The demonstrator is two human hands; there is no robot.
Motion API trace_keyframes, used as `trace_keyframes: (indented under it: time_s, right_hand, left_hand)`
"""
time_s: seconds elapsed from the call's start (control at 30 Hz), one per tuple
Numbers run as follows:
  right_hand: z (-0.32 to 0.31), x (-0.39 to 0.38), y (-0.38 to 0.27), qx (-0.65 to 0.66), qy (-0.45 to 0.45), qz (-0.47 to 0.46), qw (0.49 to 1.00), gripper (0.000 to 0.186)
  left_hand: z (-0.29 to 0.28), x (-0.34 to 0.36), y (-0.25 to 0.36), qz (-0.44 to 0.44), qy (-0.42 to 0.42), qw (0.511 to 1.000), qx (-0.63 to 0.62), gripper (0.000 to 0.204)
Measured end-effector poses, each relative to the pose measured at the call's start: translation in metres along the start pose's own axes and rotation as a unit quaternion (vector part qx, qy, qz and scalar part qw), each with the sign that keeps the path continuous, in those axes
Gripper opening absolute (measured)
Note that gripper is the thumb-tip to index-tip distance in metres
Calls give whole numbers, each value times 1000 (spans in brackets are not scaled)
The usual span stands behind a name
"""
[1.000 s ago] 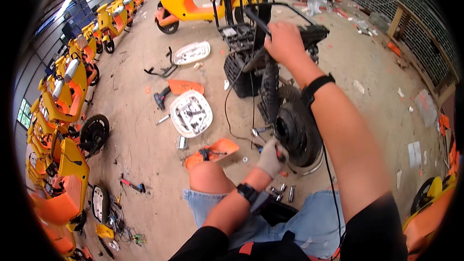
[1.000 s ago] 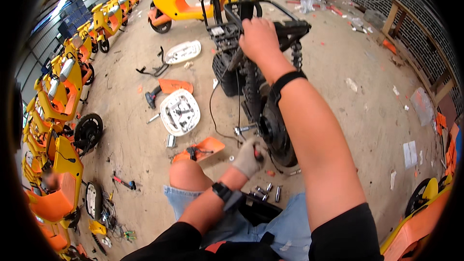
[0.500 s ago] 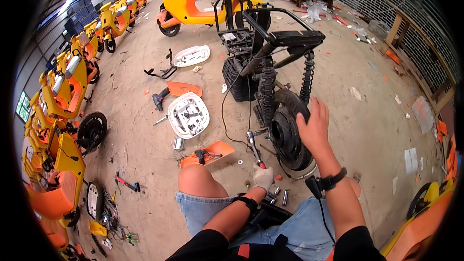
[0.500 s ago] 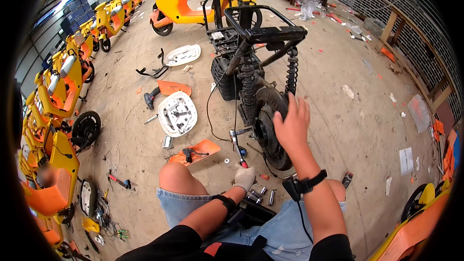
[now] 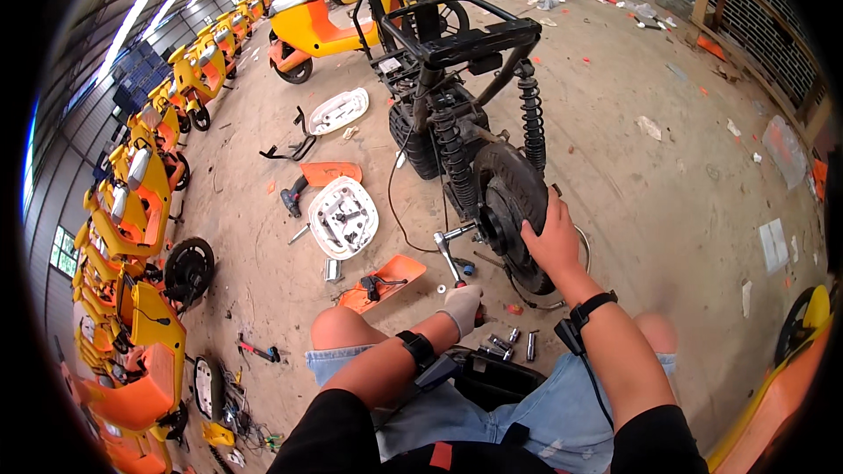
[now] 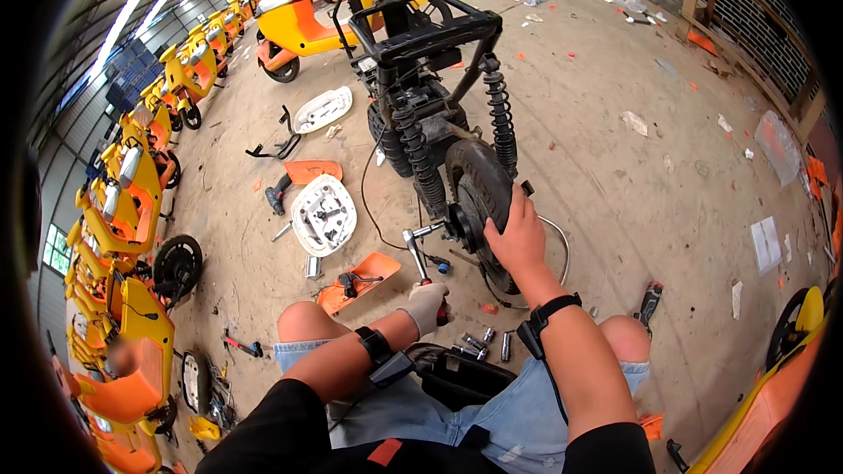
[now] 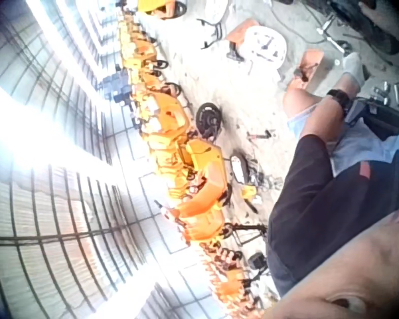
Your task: The person sits on the floor and uses a ratchet wrench to tighten bolts on the rear wheel hub of a yellow electric scooter. They manipulate the wheel and the tool to secure the axle nuts and then inspect the brake assembly.
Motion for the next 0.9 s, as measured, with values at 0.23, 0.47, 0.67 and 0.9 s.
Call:
trace_keyframes:
  time_s: [0.23, 0.47, 0.67, 0.9]
  right_hand:
    - [-3, -4, 4, -9, 46, -1, 999, 74]
    - [-4, -3, 6, 4, 85, -20, 996, 71]
    - [-8, -5, 1, -11, 105, -23, 994, 72]
    - [-6, -1, 4, -2, 98, -23, 995, 71]
  left_hand:
    - [10, -10, 56, -107, -21, 989, -102, 15]
    - [20, -17, 76, -123, -60, 976, -168, 11]
    - [1, 11, -10, 12, 38, 999, 8, 12]
    - [5, 22, -30, 19, 99, 994, 41, 20]
Point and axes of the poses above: each hand's wrist, its own x-axis towards the middle knuckle, its own z-axis out of the palm, y = z × x, the point moved 9 cm from there along x, towards the middle knuckle, and after that the axes turned 12 degrees about z, right-handed, at the moved point
